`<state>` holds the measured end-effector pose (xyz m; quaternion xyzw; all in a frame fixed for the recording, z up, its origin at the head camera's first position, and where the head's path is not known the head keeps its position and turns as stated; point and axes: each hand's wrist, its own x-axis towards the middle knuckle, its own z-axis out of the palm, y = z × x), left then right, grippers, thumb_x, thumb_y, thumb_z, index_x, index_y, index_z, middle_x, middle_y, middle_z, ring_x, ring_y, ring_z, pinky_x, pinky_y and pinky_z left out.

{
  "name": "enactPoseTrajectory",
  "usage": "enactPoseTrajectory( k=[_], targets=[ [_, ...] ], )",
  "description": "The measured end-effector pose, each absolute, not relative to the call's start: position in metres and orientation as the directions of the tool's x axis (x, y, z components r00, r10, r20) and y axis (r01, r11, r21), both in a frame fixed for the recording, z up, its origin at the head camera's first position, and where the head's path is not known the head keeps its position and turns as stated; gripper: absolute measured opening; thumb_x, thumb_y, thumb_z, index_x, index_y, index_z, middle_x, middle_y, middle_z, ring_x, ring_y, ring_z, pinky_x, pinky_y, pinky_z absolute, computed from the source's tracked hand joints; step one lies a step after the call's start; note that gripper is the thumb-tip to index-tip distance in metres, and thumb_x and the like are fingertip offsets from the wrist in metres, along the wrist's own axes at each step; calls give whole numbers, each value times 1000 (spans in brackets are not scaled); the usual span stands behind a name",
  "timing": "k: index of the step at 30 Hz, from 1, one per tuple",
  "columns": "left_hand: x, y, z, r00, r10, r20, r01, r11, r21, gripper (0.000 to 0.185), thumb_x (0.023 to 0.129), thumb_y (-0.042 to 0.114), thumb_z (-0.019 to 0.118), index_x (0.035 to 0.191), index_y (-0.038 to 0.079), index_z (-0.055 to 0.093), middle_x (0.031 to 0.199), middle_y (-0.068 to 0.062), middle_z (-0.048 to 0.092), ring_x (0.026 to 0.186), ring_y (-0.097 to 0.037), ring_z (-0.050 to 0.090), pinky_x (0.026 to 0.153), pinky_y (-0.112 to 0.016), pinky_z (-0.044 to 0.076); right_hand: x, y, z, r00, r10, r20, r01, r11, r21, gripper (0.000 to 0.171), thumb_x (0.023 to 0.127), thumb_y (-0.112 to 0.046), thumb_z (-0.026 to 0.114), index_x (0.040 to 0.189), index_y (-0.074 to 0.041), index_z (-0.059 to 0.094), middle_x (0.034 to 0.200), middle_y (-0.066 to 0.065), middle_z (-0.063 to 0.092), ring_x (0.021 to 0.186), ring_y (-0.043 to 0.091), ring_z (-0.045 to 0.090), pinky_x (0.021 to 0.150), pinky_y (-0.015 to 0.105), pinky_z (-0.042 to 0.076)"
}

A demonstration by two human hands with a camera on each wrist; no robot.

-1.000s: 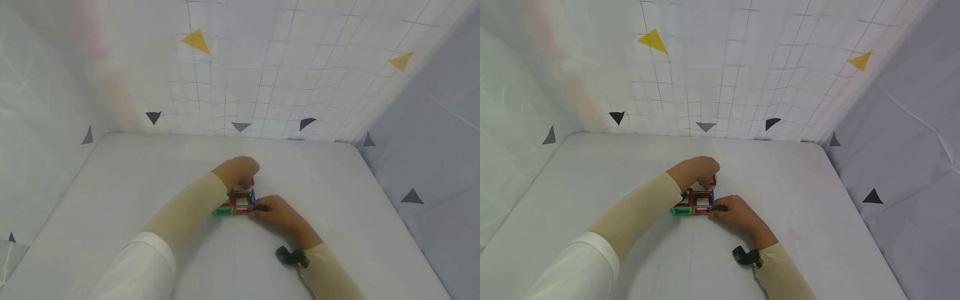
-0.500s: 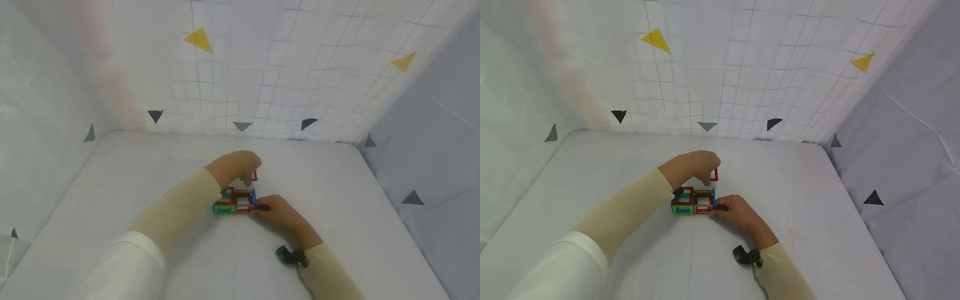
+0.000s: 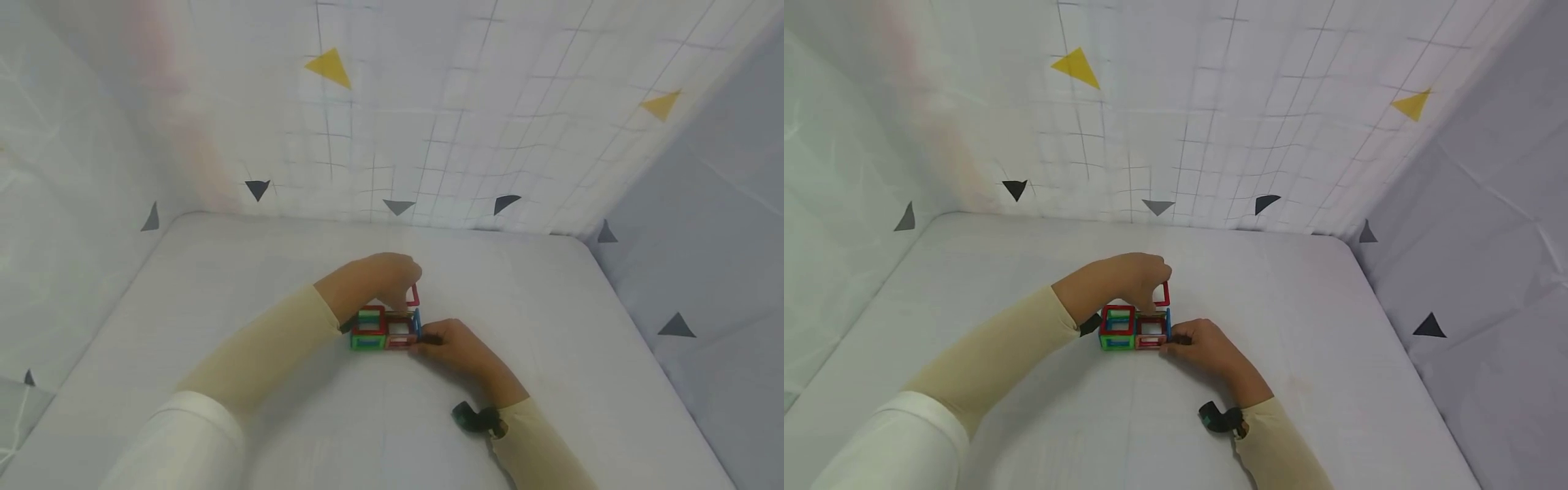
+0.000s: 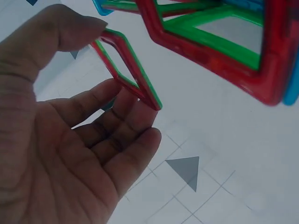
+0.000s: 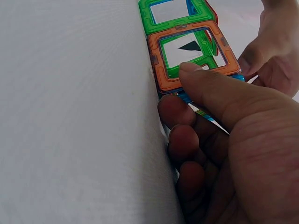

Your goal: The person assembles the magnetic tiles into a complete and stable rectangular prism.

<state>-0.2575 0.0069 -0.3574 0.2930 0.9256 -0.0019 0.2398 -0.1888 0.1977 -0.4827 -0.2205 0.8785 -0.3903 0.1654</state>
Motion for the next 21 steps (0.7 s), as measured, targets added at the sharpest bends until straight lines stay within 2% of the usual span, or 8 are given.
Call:
enactPoseTrajectory(
  k=[7,13,17,21],
  targets=[
    [-242,3,-356,-706,573,-416,570,808,146,59,73,32,87,124,14,61,101,3,59,92,-15,59,78,-29,56,-189,198,-485,-852,-506,-137,-233,600,-765,7,88,-39,75,92,-33,73,81,-10,68,82,14,61,72,29,51],
    [-231,5,-358,-695,589,-412,598,792,124,58,72,33,88,120,16,60,100,3,59,90,-15,59,75,-27,55,-188,199,-488,-847,-521,-104,-270,590,-761,7,88,-39,75,90,-33,72,81,-12,68,81,13,60,73,28,51],
    [-226,8,-360,-680,596,-428,619,779,102,56,73,35,87,118,17,58,100,4,58,92,-15,58,75,-27,55,-189,199,-488,-846,-528,-77,-299,587,-752,6,87,-39,75,93,-37,73,85,-17,69,84,10,61,80,28,52],
    [-223,10,-362,-670,609,-424,640,764,86,55,74,40,86,115,17,58,99,4,57,90,-14,58,76,-28,54,-190,200,-487,-839,-542,-51,-328,578,-748,9,88,-37,75,97,-35,74,89,-18,70,86,8,62,85,27,52]
  ],
)
